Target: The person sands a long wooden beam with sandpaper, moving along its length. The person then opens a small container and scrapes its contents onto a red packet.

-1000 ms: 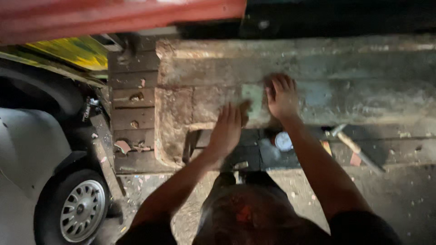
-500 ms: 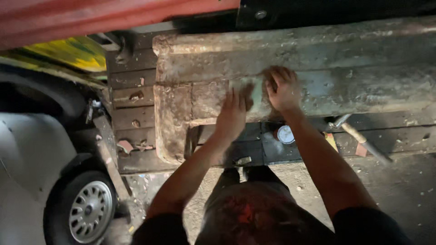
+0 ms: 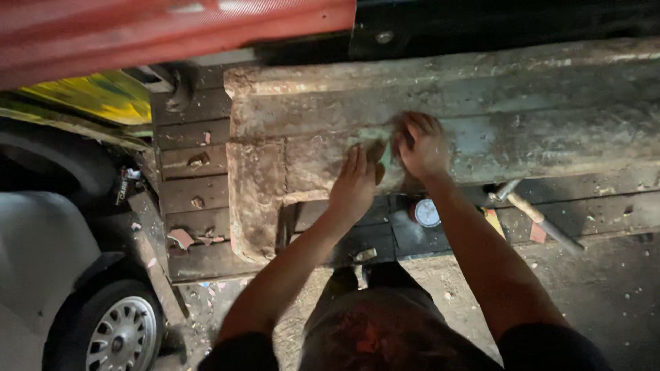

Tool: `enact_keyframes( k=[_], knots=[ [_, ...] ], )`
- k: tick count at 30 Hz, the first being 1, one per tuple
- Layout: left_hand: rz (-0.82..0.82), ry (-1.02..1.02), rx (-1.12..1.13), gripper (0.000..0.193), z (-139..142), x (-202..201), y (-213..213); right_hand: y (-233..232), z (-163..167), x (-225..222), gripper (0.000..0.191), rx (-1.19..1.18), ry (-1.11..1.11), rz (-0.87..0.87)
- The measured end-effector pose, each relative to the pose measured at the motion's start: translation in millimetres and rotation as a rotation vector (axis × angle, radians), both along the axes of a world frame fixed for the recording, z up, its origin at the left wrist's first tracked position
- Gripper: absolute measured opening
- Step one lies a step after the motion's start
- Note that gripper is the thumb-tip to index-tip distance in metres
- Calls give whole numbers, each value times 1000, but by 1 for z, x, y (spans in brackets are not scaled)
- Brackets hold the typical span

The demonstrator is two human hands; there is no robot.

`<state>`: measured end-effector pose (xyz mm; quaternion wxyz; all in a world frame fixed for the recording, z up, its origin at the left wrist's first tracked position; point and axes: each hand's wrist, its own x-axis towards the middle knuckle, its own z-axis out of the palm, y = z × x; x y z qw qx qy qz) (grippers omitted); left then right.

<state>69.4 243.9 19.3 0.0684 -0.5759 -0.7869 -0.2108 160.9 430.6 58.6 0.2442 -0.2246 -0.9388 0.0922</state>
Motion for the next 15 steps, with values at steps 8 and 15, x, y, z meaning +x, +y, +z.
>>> enact_keyframes(
  k=[8,15],
  knots=[
    [-39,213,-124,47,0,9,-45,-4,9,-3,46,6,34,5],
    [138,123,-49,50,11,-9,39,-2,15,-6,34,-69,64,-12]
  ],
)
